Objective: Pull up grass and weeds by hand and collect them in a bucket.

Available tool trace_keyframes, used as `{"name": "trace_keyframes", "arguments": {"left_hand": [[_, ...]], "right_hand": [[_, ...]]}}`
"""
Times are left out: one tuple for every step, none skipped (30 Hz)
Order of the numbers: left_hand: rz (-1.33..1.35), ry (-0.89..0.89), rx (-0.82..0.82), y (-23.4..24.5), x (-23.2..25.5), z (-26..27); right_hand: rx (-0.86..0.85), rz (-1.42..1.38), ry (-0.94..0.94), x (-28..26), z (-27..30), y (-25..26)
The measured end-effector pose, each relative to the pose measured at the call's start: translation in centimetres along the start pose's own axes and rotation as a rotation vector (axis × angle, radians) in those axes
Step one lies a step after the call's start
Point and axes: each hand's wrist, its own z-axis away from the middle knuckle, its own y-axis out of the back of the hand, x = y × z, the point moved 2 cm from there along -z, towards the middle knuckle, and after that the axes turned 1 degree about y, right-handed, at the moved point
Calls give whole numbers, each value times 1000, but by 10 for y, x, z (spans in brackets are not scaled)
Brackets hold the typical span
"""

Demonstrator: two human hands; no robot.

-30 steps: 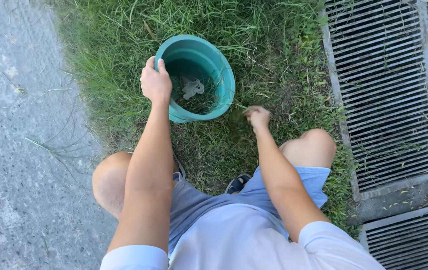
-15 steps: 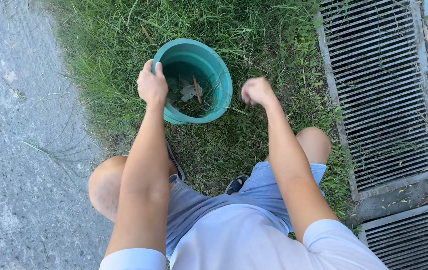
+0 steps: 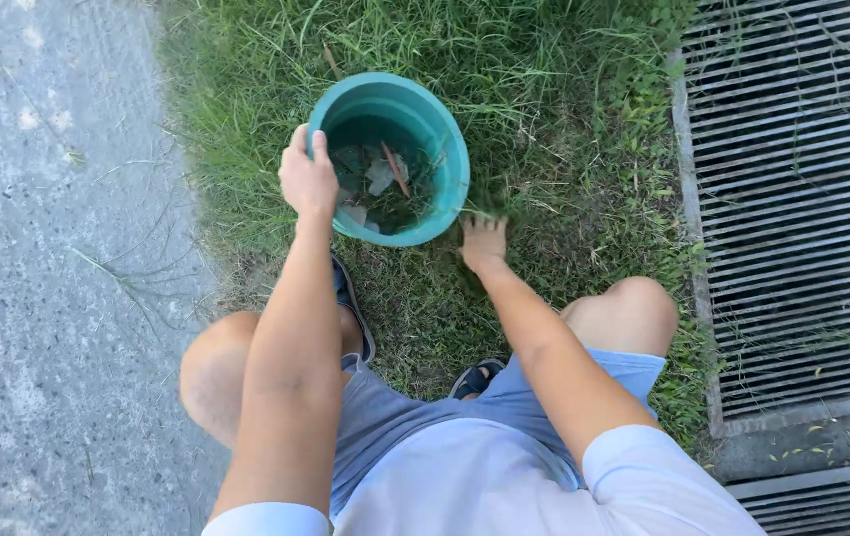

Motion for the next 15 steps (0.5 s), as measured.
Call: {"name": "trace_keyframes", "arguments": {"left_hand": [[-3,4,1,-1,-1,4],[-16,-38,2,-3,0,8],[-26,-86,5,-6,3,9],[-25,-87,8,-5,6,10],[-26,-91,4,-4,9,11],[-27,-95,0,-2,12,12],[-27,-99,3,-4,11,9],[-28,-91,4,-5,9,5],[-29,-79,1,-7,6,5],[-29,-77,-1,-6,5,5],[-25,-46,-5,-6,6,3],[-21,-14,-9,-6,6,1],[-21,-13,-13,-5,6,4],[-16,18,-29,-3,5,7],[-7,42,-36,-2,8,5]], "right_hand": [[-3,1,4,7,-10,-20],[-25,-22,-18,15,-20,-40],[-41,-45,-42,24,-33,-57],[-38,-45,-41,28,-38,-65],[32,-107,-52,30,-44,-72],[101,-169,-63,32,-49,-80],[105,-172,-63,27,-38,-54],[218,-135,-11,21,-27,-27],[325,-95,42,17,-13,-2],[323,-94,41,11,1,27],[268,-15,157,3,14,56],[212,63,271,-5,26,85],[209,63,269,-4,16,60],[317,152,469,-8,9,37],[435,245,669,-12,-5,18]]}}
